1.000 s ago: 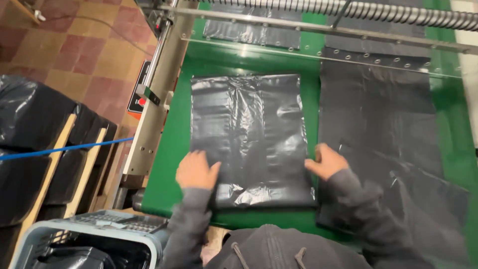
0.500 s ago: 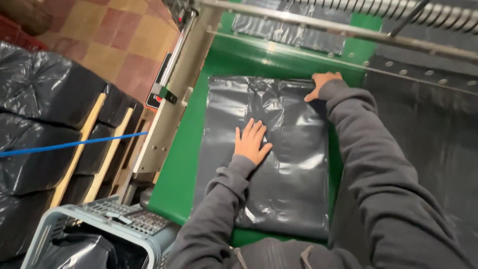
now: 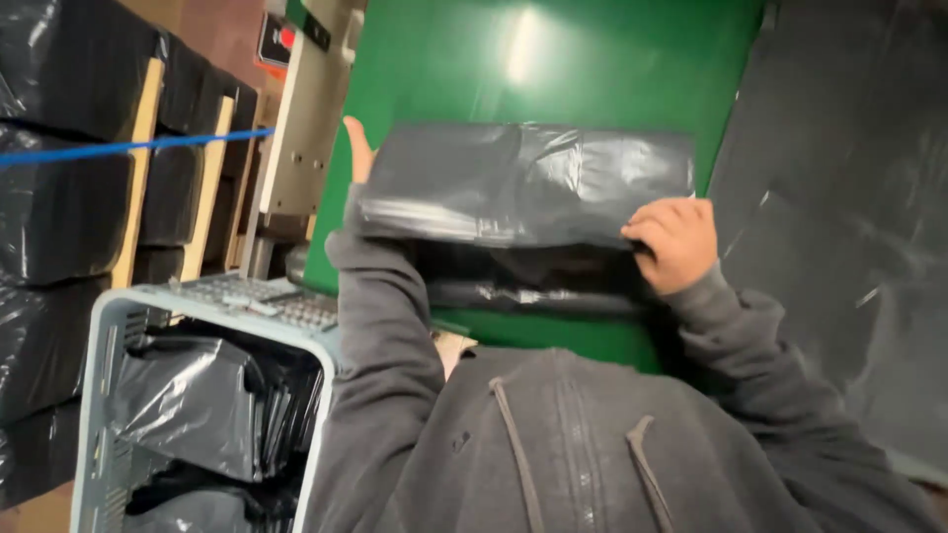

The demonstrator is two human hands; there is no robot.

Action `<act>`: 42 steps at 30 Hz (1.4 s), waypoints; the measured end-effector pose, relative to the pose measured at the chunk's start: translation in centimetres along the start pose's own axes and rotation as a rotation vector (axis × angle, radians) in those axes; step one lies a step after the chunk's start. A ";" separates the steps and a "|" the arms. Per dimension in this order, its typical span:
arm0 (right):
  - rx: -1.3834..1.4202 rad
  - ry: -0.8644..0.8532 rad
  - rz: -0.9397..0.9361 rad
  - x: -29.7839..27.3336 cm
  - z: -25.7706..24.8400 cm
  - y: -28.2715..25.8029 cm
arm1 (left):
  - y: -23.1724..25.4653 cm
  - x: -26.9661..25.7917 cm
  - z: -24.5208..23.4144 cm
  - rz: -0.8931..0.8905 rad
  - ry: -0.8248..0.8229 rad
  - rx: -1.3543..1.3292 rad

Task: The recorder is taking finished plastic bags from a conveyor belt, folding them, and placing them into a collection basket.

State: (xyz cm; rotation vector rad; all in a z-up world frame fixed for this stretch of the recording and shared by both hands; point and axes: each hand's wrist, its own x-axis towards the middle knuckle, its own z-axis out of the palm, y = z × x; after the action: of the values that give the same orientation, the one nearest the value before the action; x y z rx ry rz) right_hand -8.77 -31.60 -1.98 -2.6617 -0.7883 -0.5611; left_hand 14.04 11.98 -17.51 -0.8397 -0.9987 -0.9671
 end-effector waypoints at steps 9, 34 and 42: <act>-0.083 -0.030 0.086 -7.3 1.0 -6.8 | -12.0 5.9 11.0 -0.724 2.299 1.956; 0.828 -0.131 0.677 -15.4 7.7 -16.5 | -16.6 0.6 1.5 -0.880 1.230 0.851; 1.780 0.476 1.599 -16.3 7.0 -11.1 | -20.4 2.3 5.5 -1.488 1.566 2.174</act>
State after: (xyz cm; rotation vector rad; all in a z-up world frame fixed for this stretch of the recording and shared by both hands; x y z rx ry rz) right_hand -25.78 -27.26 -13.46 -0.7283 0.7790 0.0959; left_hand -5.95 9.34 -10.94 2.4040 -0.4073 -0.5963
